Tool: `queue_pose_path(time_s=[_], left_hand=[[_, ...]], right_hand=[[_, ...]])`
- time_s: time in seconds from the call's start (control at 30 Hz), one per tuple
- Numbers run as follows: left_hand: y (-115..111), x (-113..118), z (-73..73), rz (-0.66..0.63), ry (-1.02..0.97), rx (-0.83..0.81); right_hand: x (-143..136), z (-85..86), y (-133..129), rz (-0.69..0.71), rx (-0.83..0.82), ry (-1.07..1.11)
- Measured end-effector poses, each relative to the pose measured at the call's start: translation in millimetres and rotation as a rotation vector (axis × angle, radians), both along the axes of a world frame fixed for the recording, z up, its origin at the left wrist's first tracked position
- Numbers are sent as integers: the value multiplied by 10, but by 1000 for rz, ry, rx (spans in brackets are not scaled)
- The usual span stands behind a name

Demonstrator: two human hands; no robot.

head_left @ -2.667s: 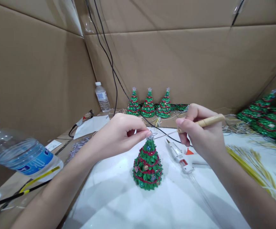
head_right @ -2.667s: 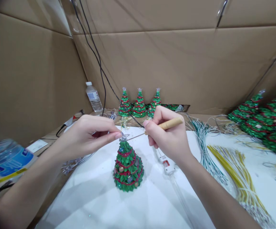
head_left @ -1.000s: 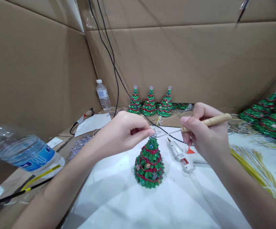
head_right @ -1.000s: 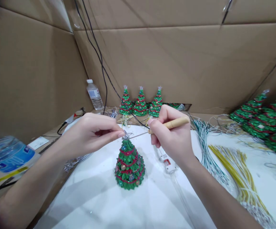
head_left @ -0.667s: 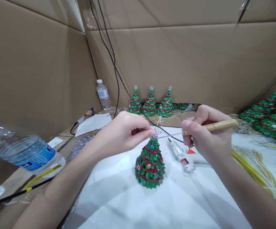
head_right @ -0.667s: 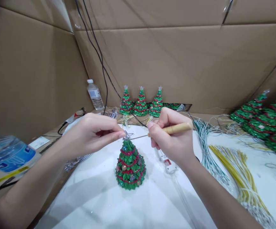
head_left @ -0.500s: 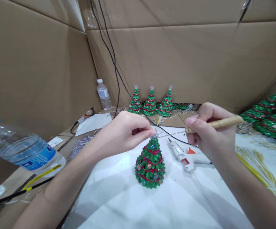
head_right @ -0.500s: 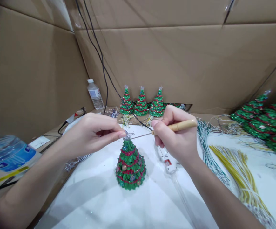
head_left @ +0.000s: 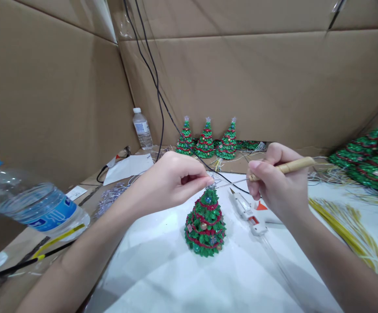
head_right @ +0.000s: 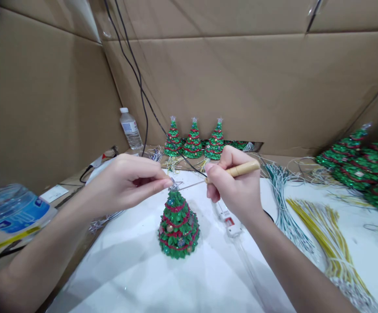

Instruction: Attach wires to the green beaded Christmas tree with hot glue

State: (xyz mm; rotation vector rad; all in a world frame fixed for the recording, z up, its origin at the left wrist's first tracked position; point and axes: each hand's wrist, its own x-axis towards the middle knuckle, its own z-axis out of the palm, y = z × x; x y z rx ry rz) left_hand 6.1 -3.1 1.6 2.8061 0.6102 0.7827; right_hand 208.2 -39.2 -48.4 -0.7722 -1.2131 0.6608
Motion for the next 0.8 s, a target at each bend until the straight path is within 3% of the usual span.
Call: queue_pose_path(time_s=[0.53, 0.8], left_hand=[[-7, 5, 11, -12, -22, 21], [-10, -3, 33, 3, 1, 27]], right_hand=[[-1, -135, 173, 189, -220, 220], [1, -170, 240, 260, -316, 228]])
